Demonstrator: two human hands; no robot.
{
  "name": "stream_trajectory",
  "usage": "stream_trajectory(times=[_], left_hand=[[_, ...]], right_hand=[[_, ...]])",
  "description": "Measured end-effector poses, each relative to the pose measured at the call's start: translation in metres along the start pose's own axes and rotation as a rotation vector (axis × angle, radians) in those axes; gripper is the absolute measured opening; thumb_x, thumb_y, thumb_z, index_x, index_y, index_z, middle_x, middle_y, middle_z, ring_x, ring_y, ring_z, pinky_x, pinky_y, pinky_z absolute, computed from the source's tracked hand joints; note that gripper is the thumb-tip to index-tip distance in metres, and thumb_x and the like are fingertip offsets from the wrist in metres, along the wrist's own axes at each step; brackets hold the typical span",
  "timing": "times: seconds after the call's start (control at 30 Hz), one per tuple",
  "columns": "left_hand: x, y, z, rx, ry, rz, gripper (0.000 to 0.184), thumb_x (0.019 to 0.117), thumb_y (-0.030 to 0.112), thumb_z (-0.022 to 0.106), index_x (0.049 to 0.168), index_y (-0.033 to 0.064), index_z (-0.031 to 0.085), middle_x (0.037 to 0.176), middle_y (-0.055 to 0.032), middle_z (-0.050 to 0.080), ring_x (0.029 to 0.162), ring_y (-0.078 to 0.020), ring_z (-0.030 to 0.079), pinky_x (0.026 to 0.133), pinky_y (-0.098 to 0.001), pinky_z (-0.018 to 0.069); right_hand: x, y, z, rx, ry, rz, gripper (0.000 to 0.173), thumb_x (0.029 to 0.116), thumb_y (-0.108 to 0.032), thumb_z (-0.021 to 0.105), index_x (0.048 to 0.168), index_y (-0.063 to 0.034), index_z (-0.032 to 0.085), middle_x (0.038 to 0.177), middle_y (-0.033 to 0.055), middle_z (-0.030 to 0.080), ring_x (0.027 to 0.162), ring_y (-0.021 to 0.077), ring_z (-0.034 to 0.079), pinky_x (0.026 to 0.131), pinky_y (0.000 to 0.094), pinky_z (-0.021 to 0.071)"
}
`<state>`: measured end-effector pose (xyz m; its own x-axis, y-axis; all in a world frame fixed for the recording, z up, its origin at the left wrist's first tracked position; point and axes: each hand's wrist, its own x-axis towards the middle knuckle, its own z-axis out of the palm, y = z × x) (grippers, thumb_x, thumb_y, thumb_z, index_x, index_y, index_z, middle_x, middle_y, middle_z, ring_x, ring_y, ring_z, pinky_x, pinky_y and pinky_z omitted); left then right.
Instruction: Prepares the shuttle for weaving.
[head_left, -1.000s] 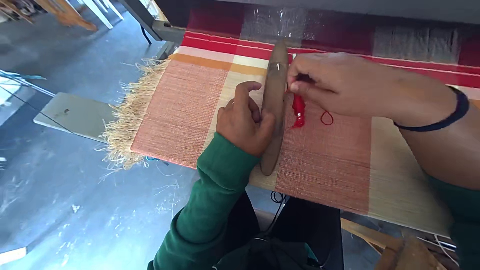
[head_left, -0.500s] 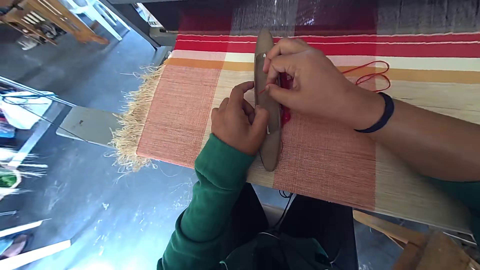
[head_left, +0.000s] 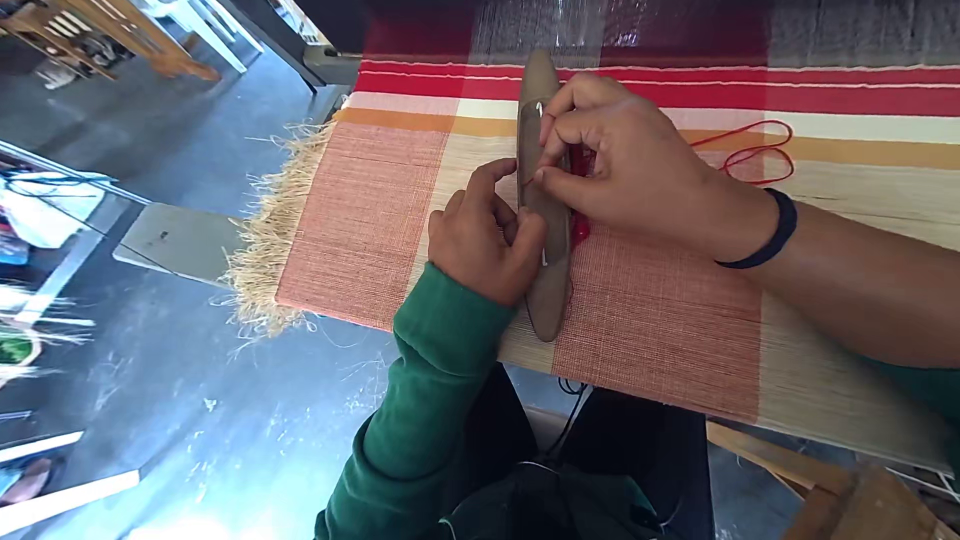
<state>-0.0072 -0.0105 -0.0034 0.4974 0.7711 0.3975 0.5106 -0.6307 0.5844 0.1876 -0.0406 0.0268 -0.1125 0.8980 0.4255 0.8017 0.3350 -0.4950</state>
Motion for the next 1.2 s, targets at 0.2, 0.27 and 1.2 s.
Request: stream_trajectory(times=[0.2,0.27,1.2], left_hand=[[-0.001,0.000,0.000,-0.003,0.003,0.004,0.048,0.0924,0.025,0.055,0.137,0.0081,0.059,0.067,0.0084,0.061,0.060,-0.0098,0.054,0.068,-0.0422,0.0455],[-0.001,0.000,-0.001,-0.009,-0.006,-0.007,0.048,0.0921,0.025,0.055,0.137,0.0084,0.059,0.067,0.0084,0.061,0.060,-0.0098,0.054,0.070,-0.0425,0.0456],[0.002,-0.003,-0.005,-0.171,0.173,0.149,0.020,0.1043,0.021,0.058,0.102,0.0055,0.071,0.088,-0.0015,0.068,0.080,-0.0075,0.061,0.072,-0.0245,0.0499]], right_hand=[[-0.001,-0.002,0.001,-0.006,0.016,-0.003,0.014,0.0937,-0.025,0.067,0.087,-0.0136,0.070,0.113,0.0039,0.059,0.112,0.0165,0.055,0.091,0.0299,0.0473],[-0.001,-0.003,0.000,-0.017,0.031,0.006,0.014,0.0941,-0.025,0.065,0.087,-0.0140,0.071,0.113,0.0043,0.059,0.110,0.0162,0.055,0.089,0.0294,0.0472],[-0.002,-0.014,-0.012,-0.032,-0.062,-0.125,0.019,0.0961,-0.028,0.059,0.090,-0.0161,0.074,0.113,0.0023,0.060,0.115,0.0199,0.052,0.095,0.0462,0.0400]])
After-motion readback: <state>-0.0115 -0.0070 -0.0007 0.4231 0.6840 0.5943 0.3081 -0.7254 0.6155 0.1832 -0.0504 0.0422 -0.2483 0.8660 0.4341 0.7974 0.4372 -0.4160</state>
